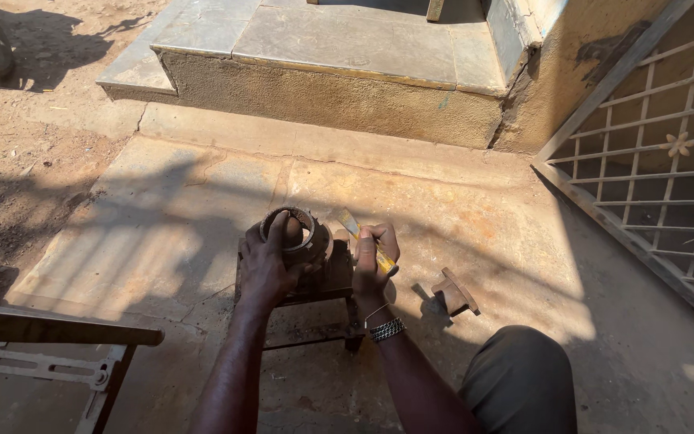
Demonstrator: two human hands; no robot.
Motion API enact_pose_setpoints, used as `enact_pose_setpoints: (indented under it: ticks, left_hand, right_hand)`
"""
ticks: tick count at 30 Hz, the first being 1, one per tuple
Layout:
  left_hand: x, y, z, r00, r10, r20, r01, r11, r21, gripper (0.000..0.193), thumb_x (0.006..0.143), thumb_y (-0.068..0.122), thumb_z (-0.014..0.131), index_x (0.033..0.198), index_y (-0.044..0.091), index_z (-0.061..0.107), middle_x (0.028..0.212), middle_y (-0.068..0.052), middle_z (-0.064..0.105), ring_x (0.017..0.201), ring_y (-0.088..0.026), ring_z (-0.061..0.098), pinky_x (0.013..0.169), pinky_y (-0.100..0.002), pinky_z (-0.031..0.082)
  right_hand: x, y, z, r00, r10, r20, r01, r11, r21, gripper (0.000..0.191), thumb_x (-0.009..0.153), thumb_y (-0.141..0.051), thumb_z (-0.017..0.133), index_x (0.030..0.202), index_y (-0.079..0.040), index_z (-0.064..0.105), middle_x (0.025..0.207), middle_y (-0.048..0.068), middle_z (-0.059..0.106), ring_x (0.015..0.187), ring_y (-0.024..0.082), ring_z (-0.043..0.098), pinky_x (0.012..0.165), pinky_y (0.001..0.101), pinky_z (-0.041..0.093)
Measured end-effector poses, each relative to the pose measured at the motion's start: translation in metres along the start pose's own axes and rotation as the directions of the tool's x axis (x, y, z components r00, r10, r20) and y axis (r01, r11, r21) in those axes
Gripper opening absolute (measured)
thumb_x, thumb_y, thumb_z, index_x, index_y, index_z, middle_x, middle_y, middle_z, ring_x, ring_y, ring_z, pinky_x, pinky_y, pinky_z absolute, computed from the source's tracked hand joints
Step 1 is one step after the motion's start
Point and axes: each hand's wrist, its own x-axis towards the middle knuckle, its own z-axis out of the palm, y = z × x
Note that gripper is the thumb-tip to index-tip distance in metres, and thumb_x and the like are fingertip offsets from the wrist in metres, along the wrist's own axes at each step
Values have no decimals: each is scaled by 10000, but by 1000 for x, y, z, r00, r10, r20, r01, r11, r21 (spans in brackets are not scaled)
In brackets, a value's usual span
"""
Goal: The person crouches on an outdoor concrete step and uses a flat file to shape a round clay-like ball seated in a metal cup mounted on a small stand. They rotate the ball and the cup between filing passes, working the file around the ball's surface and repositioning the assembly repeatedly.
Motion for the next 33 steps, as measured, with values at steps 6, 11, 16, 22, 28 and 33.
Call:
enact_pose_setpoints:
  ticks: [6, 11, 16, 22, 28, 33]
  left_hand:
    - [0, 1, -2, 999, 35, -37, -36, 999, -18, 1101, 648, 242, 964, 1522, 408, 313, 1480, -202, 327, 1380, -460, 370, 1097, -627, 442]
    - [-3, 2, 2, 1000, -12, -7, 12, 1000, 1, 1096, 657, 255, 978, 1511, 396, 306, 1493, -221, 289, 1392, -488, 320, 1066, -651, 435]
    - [-3, -2, 3, 997, 48, -52, -50, 998, -30, 1081, 648, 216, 965, 1506, 389, 331, 1496, -204, 317, 1374, -485, 350, 1076, -635, 446]
    - [-5, 0, 2, 997, 45, -68, -47, 998, -36, 1090, 642, 254, 991, 1502, 370, 333, 1467, -227, 307, 1354, -499, 333, 1062, -666, 415]
    - [-4, 3, -3, 998, 33, -62, -35, 999, -22, 1092, 636, 243, 978, 1504, 366, 327, 1465, -210, 334, 1370, -486, 346, 1068, -641, 445]
    - [-5, 3, -2, 998, 22, -54, -24, 999, -36, 1078, 657, 216, 964, 1513, 377, 329, 1478, -221, 312, 1376, -503, 331, 1059, -635, 459]
  right_hand:
    - [4, 5, 4, 1000, 13, -14, -13, 999, 49, 178, 984, -150, 586, 849, -33, 588, 681, -25, 536, 645, 79, 475, 597, 274, 413]
    - [-5, 13, 6, 990, -20, 142, 24, 999, -22, 172, 995, -133, 601, 855, -38, 575, 736, -8, 539, 679, 47, 468, 596, 234, 405]
    - [-6, 24, 6, 988, -19, -150, 40, 990, 139, 140, 1022, -136, 575, 904, -62, 565, 711, -27, 507, 577, 25, 437, 522, 214, 359]
    - [-7, 23, 8, 989, 149, -18, -142, 967, 211, 186, 1025, -151, 610, 894, -35, 546, 634, -7, 454, 548, 56, 377, 502, 243, 304]
    - [-4, 20, 10, 982, -74, 171, 85, 995, -59, 133, 1000, -118, 632, 911, -27, 593, 839, 1, 626, 808, 44, 541, 710, 232, 456]
    - [0, 20, 8, 994, -78, 82, 78, 997, 1, 138, 1000, -110, 607, 890, -39, 563, 758, -8, 547, 694, 37, 469, 616, 228, 402]
